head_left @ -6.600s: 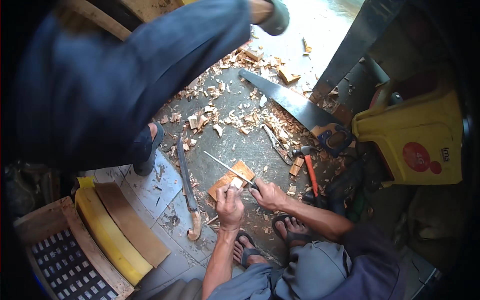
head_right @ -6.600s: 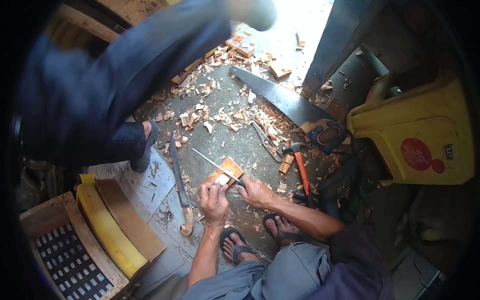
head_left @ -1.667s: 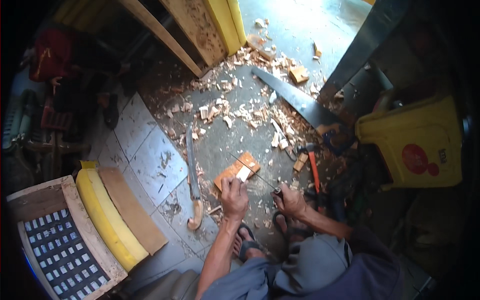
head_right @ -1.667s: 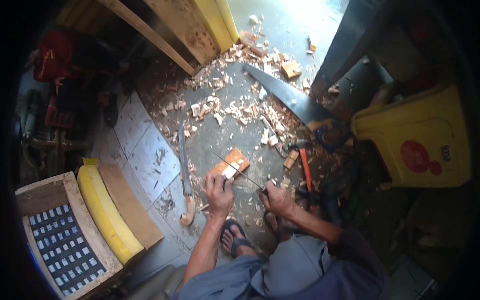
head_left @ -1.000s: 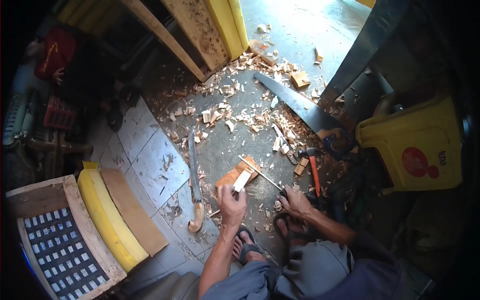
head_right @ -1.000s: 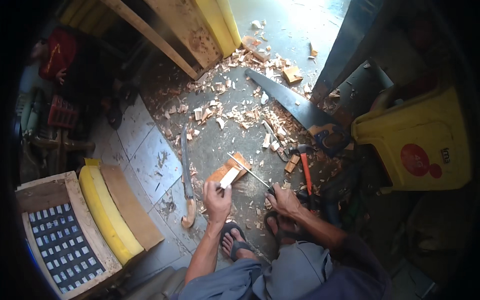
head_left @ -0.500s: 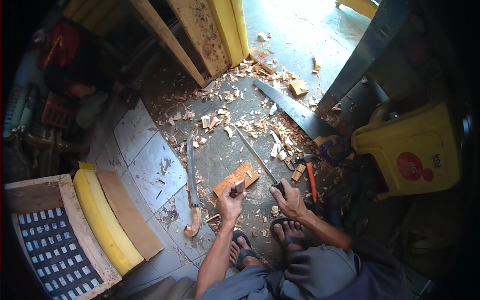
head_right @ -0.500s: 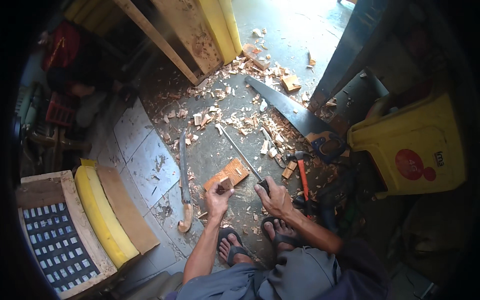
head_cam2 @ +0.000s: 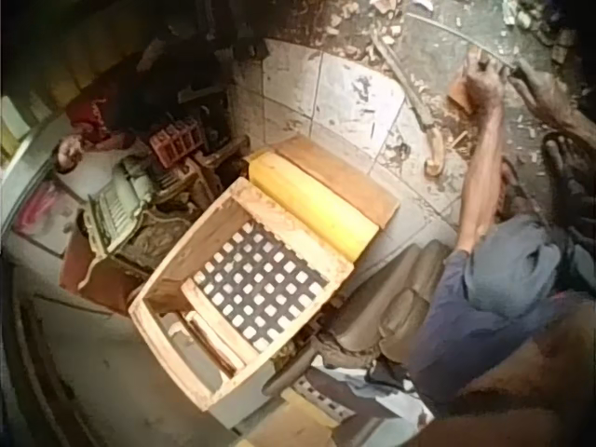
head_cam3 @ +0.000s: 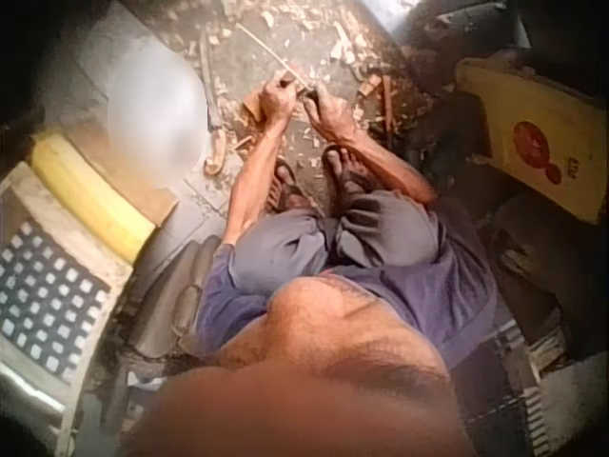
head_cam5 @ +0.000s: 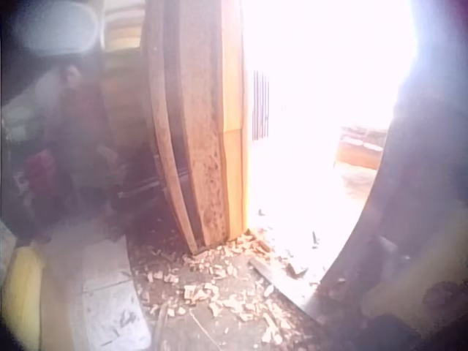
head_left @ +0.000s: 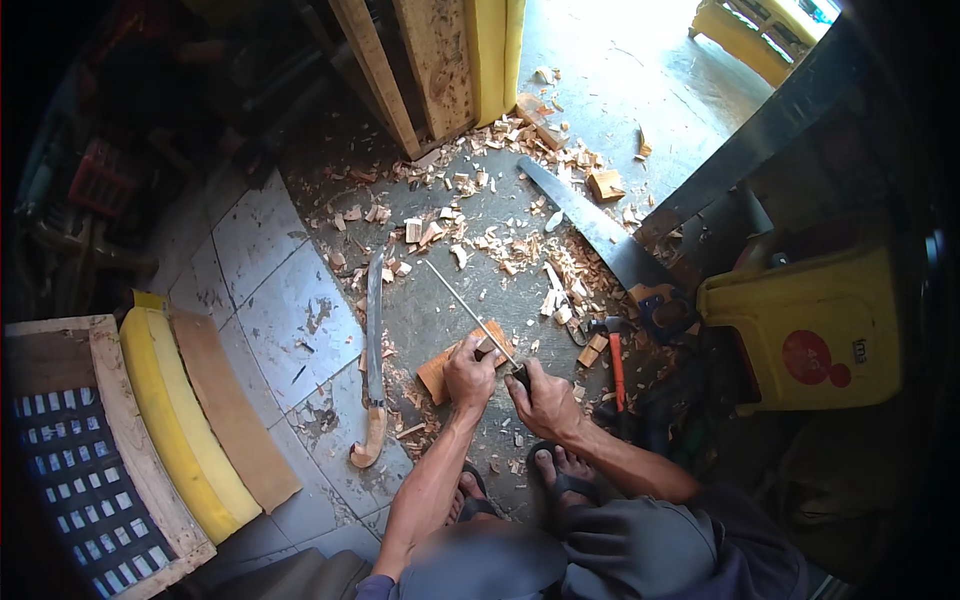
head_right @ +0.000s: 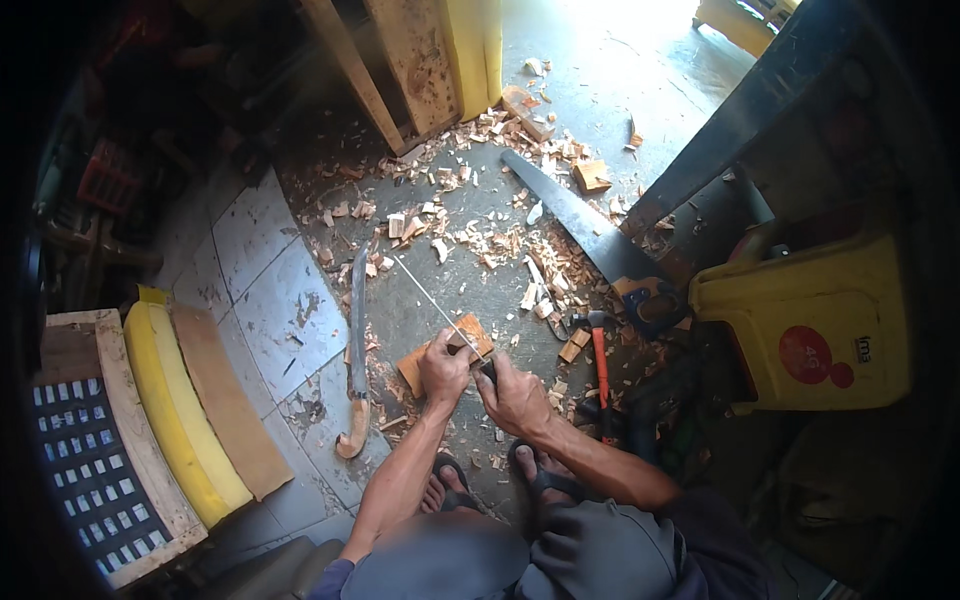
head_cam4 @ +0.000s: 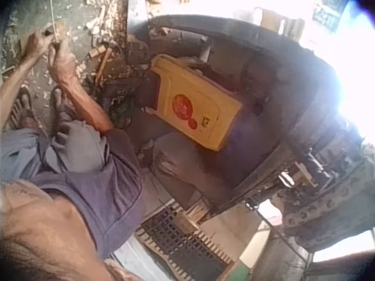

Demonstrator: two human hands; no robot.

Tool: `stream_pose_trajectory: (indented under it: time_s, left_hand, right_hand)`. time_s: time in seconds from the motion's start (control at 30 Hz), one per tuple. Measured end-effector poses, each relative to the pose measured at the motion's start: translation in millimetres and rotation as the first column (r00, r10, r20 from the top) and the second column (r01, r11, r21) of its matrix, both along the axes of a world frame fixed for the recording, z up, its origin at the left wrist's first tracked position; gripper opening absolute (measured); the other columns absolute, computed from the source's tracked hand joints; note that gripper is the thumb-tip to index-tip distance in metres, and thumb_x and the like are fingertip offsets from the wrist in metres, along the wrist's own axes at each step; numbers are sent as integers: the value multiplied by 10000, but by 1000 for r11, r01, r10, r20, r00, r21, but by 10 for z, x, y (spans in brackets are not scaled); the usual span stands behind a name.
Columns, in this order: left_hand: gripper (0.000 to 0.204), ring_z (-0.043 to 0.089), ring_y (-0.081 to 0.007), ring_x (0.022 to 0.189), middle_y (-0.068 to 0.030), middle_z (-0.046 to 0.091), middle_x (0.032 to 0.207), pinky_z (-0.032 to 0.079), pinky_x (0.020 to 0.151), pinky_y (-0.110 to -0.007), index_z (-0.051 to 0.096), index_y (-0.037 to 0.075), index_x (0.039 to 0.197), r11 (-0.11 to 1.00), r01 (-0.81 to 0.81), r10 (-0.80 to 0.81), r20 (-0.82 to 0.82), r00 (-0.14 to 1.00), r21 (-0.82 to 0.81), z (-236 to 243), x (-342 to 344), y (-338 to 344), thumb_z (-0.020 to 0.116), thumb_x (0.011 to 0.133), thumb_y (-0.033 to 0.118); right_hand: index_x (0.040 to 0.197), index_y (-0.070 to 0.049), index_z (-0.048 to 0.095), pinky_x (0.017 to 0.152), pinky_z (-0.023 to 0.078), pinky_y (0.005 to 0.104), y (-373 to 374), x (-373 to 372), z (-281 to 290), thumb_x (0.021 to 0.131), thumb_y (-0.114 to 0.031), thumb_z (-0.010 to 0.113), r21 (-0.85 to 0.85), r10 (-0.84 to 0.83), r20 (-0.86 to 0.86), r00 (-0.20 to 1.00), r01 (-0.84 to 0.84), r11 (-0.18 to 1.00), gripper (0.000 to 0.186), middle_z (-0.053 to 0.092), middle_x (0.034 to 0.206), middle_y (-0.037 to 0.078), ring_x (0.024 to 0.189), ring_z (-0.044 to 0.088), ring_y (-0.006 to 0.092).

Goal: The person shapes a wood block using a machete, applies adhesive from a bottle to join it with another wooden piece, and uses a hammer and a knife for further refinement on the floor of a workshop.

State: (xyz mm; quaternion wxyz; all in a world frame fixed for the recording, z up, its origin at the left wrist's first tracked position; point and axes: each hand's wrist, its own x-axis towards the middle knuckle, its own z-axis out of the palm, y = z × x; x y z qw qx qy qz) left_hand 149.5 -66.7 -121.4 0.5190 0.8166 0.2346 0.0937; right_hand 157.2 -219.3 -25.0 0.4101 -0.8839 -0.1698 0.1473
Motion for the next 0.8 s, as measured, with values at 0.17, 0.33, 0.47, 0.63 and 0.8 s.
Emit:
stream_pose_trajectory:
  time_s: [0.17, 0.33, 0.47, 0.63, 0.8]
  left_hand:
    - [155, 684, -381, 805, -167, 687, 847, 524, 691, -458, 671, 41, 924, 999, 28, -28, -1, 1000, -34, 69, 4, 13, 749, 792, 68]
    - [128, 696, -327, 776, -158, 692, 832, 535, 682, -423, 676, 34, 924, 996, 44, -43, 26, 999, -72, 126, -5, 80, 715, 816, 91]
    - [246, 705, -198, 674, -158, 721, 841, 550, 652, -339, 709, -6, 1055, 919, 194, -294, -266, 918, -344, 534, -138, 237, 666, 893, 175]
    - [392, 695, -216, 545, -125, 669, 676, 555, 575, -366, 700, -82, 1085, 920, 124, -321, -531, 784, -373, 1007, -205, 412, 591, 923, 259]
    - [439, 671, -232, 492, -143, 625, 573, 552, 569, -378, 716, -84, 1020, 967, 157, -247, -593, 766, -200, 986, -31, 451, 545, 894, 300]
  right_hand:
    - [1148, 12, 521, 568, 519, 512, 57, -4, -14, 967, -193, 658, 23, 30, 60, 998, -31, 999, 306, 652, 712, 247, 664, 673, 451]
    - [1165, 8, 524, 579, 526, 497, 104, 23, -19, 961, -181, 667, 61, 41, 67, 997, -45, 997, 312, 659, 733, 229, 675, 677, 438]
    - [1182, 5, 524, 570, 524, 487, -155, 57, -53, 966, -192, 666, 25, 48, 113, 992, -52, 998, 325, 660, 736, 225, 665, 672, 431]
    - [1173, -8, 524, 558, 524, 495, -347, -7, -344, 981, -244, 647, -148, 139, 13, 990, -135, 980, 328, 675, 757, 233, 663, 676, 434]
    - [1078, -19, 519, 568, 533, 513, -181, -137, -388, 988, -256, 636, -30, 134, 37, 990, -133, 991, 280, 665, 728, 229, 654, 675, 440]
